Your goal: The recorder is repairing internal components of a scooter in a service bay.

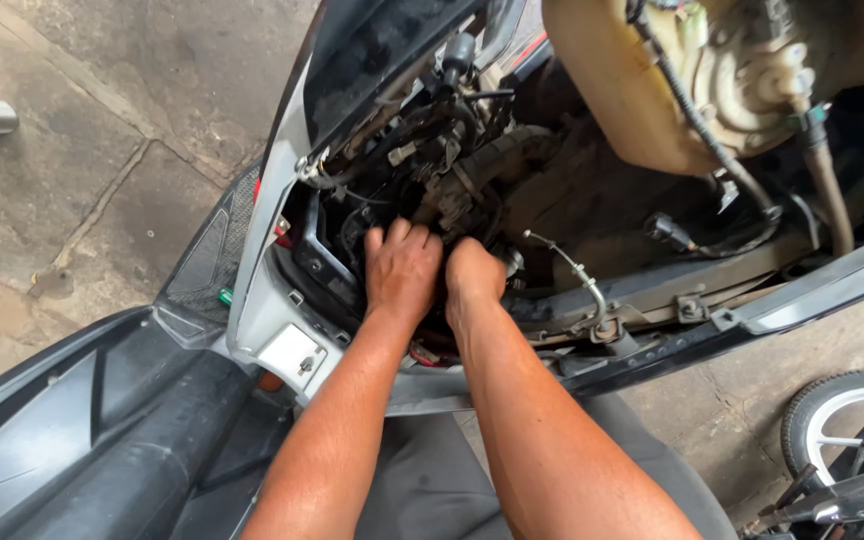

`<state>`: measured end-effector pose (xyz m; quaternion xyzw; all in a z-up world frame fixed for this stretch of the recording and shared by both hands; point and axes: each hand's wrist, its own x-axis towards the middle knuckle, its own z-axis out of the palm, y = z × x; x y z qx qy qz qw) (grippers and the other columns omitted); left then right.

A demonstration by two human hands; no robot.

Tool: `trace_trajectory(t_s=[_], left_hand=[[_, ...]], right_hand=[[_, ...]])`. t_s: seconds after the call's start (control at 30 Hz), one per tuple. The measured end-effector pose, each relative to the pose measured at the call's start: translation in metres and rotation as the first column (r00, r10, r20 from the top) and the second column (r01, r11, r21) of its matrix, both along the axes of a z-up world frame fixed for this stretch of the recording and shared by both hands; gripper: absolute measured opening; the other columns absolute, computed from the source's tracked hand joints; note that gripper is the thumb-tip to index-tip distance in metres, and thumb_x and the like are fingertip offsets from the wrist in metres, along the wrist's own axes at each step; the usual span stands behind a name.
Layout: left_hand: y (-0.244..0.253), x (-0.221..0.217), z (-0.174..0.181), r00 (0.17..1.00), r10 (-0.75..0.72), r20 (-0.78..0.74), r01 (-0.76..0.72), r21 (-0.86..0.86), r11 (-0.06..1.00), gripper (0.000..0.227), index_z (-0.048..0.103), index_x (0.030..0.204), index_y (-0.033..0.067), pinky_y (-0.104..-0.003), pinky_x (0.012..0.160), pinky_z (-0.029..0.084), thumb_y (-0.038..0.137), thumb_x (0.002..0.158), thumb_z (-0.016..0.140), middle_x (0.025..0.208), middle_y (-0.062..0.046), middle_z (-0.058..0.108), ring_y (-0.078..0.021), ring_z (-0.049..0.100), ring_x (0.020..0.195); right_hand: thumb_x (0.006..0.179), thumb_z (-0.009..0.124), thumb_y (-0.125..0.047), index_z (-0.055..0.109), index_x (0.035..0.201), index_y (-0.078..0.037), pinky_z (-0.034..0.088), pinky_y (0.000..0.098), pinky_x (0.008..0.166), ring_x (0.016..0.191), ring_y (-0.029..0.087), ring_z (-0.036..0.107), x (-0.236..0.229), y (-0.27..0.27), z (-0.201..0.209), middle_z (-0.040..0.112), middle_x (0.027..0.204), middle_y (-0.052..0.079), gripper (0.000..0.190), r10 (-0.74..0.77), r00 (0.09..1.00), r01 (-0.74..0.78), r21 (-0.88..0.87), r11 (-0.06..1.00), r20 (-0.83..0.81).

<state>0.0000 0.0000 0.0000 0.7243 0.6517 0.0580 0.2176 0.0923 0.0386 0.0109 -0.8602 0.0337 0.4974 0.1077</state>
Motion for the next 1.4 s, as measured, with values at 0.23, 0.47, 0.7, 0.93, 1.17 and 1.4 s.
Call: trace_trajectory(t_s=[0.23, 0.47, 0.7, 0.93, 1.17, 1.4], left_hand=[[-0.003, -0.001, -0.009, 1.0, -0.019, 0.013, 0.018, 0.057, 0.998, 0.004, 0.068, 0.082, 0.015, -0.044, 0.084, 0.041, 0.012, 0.079, 0.069, 0.091, 0.0, 0.066, -0.0237, 0.059, 0.1], [-0.011, 0.0, -0.014, 0.998, -0.06, -0.018, 0.061, 0.014, 0.998, 0.004, 0.068, 0.084, 0.017, -0.044, 0.085, 0.041, 0.015, 0.081, 0.067, 0.092, 0.0, 0.066, -0.0228, 0.059, 0.101], [-0.004, 0.0, -0.017, 0.998, -0.055, -0.012, 0.056, 0.066, 0.996, 0.002, 0.068, 0.081, 0.0166, -0.044, 0.082, 0.041, 0.016, 0.079, 0.066, 0.088, 0.001, 0.068, -0.0223, 0.059, 0.098], [-0.003, -0.003, -0.014, 0.998, -0.053, -0.016, 0.055, 0.083, 0.995, 0.004, 0.067, 0.08, 0.0157, -0.042, 0.083, 0.042, 0.012, 0.081, 0.065, 0.087, 0.001, 0.068, -0.0218, 0.061, 0.098], [-0.002, -0.007, -0.009, 0.995, -0.095, -0.032, 0.097, 0.065, 0.993, 0.006, 0.068, 0.083, 0.016, -0.041, 0.085, 0.043, 0.011, 0.081, 0.065, 0.088, 0.001, 0.068, -0.021, 0.06, 0.1], [-0.002, -0.011, -0.008, 0.993, -0.117, 0.004, 0.116, 0.066, 0.991, 0.006, 0.068, 0.084, 0.0155, -0.041, 0.086, 0.043, 0.011, 0.083, 0.064, 0.089, 0.001, 0.067, -0.0212, 0.059, 0.101]], right_hand=[[0.08, 0.06, -0.023, 0.07, 0.11, 0.003, 0.053, 0.0375, 0.081, 0.092, 0.021, 0.068, -0.012, -0.003, 0.014, 0.074, 0.105, 0.011, 0.042, -0.038, 0.998, 0.03, 0.135, 0.99, 0.055], [0.081, 0.061, -0.025, 0.072, 0.106, 0.009, 0.054, 0.0403, 0.083, 0.093, 0.024, 0.068, -0.014, -0.018, 0.005, 0.077, 0.105, 0.017, 0.043, -0.125, 0.991, 0.119, 0.131, 0.984, 0.037], [0.08, 0.062, -0.022, 0.072, 0.112, 0.004, 0.053, 0.0377, 0.088, 0.096, 0.025, 0.071, -0.016, -0.019, 0.004, 0.077, 0.108, 0.016, 0.043, 0.04, 0.987, -0.071, 0.198, 0.978, 0.158], [0.081, 0.064, -0.023, 0.072, 0.11, 0.003, 0.053, 0.0355, 0.085, 0.096, 0.023, 0.07, -0.011, -0.023, 0.001, 0.078, 0.109, 0.014, 0.039, -0.068, 0.997, 0.053, 0.318, 0.946, 0.035], [0.086, 0.068, -0.029, 0.073, 0.101, 0.008, 0.053, 0.0363, 0.08, 0.088, 0.024, 0.071, -0.006, -0.027, -0.009, 0.078, 0.098, 0.018, 0.04, 0.169, 0.983, -0.182, 0.243, 0.953, 0.075], [0.087, 0.065, -0.028, 0.072, 0.1, 0.009, 0.054, 0.0382, 0.078, 0.088, 0.027, 0.073, -0.003, -0.029, -0.011, 0.077, 0.095, 0.021, 0.04, 0.253, 0.965, -0.261, 0.173, 0.95, 0.07]])
